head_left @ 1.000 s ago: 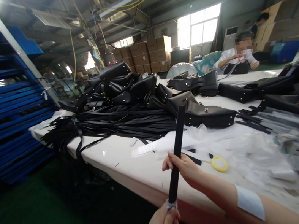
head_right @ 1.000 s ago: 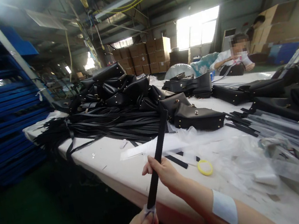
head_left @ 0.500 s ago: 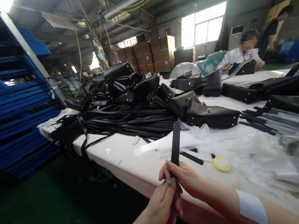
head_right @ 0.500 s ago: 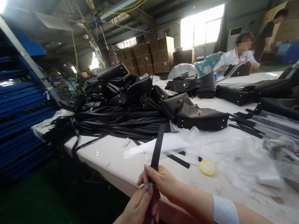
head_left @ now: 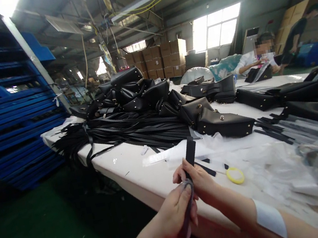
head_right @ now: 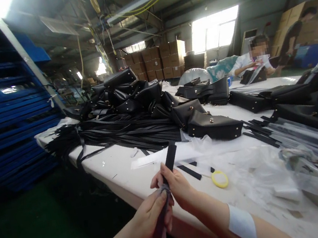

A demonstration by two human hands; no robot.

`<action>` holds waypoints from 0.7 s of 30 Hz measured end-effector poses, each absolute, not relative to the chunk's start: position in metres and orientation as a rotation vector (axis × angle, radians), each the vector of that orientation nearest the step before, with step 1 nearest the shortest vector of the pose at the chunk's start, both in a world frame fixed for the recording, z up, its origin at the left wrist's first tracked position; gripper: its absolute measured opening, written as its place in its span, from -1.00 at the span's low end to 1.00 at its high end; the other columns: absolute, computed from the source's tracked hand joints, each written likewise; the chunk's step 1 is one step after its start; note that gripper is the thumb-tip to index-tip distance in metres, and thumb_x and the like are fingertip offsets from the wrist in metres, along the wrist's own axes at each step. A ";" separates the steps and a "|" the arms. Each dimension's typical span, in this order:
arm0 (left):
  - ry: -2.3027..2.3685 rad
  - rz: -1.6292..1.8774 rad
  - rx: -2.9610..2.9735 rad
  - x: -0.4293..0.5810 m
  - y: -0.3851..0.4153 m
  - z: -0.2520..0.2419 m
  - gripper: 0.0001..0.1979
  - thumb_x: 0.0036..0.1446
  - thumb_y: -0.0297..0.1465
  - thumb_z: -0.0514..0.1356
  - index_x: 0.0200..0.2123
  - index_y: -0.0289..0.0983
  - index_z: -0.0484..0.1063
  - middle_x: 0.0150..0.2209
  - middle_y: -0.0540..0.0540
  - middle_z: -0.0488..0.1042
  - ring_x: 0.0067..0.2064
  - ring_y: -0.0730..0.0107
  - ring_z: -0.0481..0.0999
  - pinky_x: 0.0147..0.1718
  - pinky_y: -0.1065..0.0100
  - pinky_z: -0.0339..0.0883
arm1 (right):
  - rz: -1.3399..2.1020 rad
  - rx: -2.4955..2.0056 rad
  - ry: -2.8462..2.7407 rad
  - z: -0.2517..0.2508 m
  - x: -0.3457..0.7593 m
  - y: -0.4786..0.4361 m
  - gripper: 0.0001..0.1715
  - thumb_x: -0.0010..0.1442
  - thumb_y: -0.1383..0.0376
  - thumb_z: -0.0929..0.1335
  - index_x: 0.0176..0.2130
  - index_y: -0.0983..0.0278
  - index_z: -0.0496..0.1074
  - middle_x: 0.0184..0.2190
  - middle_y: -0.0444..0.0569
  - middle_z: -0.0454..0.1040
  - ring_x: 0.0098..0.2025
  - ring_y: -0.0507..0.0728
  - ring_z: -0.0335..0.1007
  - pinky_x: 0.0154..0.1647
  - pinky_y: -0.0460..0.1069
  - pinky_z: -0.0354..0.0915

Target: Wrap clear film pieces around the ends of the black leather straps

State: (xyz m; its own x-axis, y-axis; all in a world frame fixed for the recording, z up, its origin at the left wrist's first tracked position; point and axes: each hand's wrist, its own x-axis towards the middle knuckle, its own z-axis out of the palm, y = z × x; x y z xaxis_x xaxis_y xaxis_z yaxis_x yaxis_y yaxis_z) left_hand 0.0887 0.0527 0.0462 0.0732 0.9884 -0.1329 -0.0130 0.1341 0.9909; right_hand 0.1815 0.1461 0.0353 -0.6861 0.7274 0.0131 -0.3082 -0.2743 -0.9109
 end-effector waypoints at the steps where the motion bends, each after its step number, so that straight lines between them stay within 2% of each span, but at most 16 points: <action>1: 1.227 1.084 1.151 0.088 0.054 0.045 -0.49 0.23 0.07 0.00 -0.40 -0.29 0.31 -0.65 0.01 0.34 -0.59 0.45 0.35 -0.54 0.41 0.24 | 2.034 -0.566 -1.329 0.035 0.181 0.141 -0.31 0.15 -0.25 0.26 -0.57 0.28 0.28 -0.49 -0.04 0.47 -0.57 0.00 0.25 -0.56 -0.09 0.17; 3: 1.249 1.100 1.135 0.086 0.054 0.039 -0.46 0.22 0.08 0.01 -0.47 -0.28 0.30 -0.65 0.00 0.35 -0.61 0.45 0.35 -0.57 0.41 0.23 | 2.031 -0.562 -1.397 0.036 0.180 0.135 -0.30 0.13 -0.26 0.26 -0.57 0.29 0.29 -0.50 -0.04 0.46 -0.57 0.00 0.28 -0.57 -0.09 0.19; 5: 1.220 1.100 1.038 0.084 0.050 0.030 -0.46 0.19 0.11 0.03 -0.44 -0.28 0.29 -0.65 0.02 0.34 -0.63 0.45 0.36 -0.62 0.42 0.22 | 1.959 -0.532 -1.463 0.039 0.181 0.134 -0.37 0.13 -0.21 0.31 -0.50 0.30 0.35 -0.50 -0.05 0.48 -0.50 0.03 0.36 -0.46 -0.07 0.28; 7: 1.176 1.084 0.942 0.083 0.043 0.022 -0.47 0.15 0.14 0.06 -0.37 -0.26 0.29 -0.64 0.07 0.32 -0.64 0.45 0.37 -0.65 0.44 0.21 | 1.862 -0.541 -1.442 0.042 0.182 0.141 -0.47 0.12 -0.13 0.37 -0.29 0.30 0.41 -0.48 -0.07 0.50 -0.45 0.06 0.42 -0.37 -0.04 0.34; 8: 1.161 1.072 0.914 0.083 0.040 0.019 -0.46 0.13 0.15 0.07 -0.34 -0.26 0.29 -0.63 0.09 0.31 -0.64 0.45 0.37 -0.66 0.45 0.22 | 1.808 -0.562 -1.395 0.044 0.183 0.147 -0.46 0.11 -0.09 0.40 -0.15 0.29 0.39 -0.47 -0.09 0.51 -0.44 0.07 0.44 -0.35 -0.03 0.36; 11: 1.144 1.025 0.890 0.084 0.031 0.017 -0.42 0.07 0.18 0.09 -0.33 -0.27 0.29 -0.64 0.10 0.28 -0.65 0.49 0.34 -0.68 0.48 0.19 | 1.645 -0.602 -1.243 0.046 0.186 0.165 -0.28 0.11 -0.03 0.42 0.12 0.24 0.19 -0.46 -0.17 0.50 -0.50 0.07 0.45 -0.39 -0.01 0.39; 13: 1.143 1.011 0.889 0.085 0.029 0.018 -0.40 0.05 0.20 0.10 -0.33 -0.27 0.29 -0.64 0.10 0.28 -0.65 0.49 0.34 -0.69 0.49 0.18 | 1.590 -0.610 -1.242 0.043 0.187 0.171 -0.29 0.14 -0.03 0.40 0.13 0.23 0.18 -0.48 -0.20 0.48 -0.56 0.04 0.42 -0.46 -0.03 0.37; 17: 1.156 1.058 0.861 0.086 0.032 0.018 -0.42 0.06 0.19 0.10 -0.33 -0.27 0.29 -0.64 0.10 0.29 -0.65 0.49 0.35 -0.69 0.49 0.19 | 1.622 -0.595 -1.345 0.031 0.184 0.162 -0.51 0.21 -0.05 0.33 -0.08 0.26 0.31 -0.53 -0.18 0.47 -0.59 0.05 0.43 -0.53 -0.06 0.36; 21: 1.185 1.091 0.863 0.089 0.032 0.021 -0.42 0.04 0.19 0.12 -0.35 -0.27 0.30 -0.65 0.10 0.28 -0.66 0.50 0.33 -0.67 0.49 0.18 | 1.668 -0.539 -1.371 0.025 0.175 0.147 -0.57 0.24 -0.05 0.31 -0.14 0.25 0.30 -0.53 -0.16 0.47 -0.59 0.06 0.43 -0.55 -0.05 0.37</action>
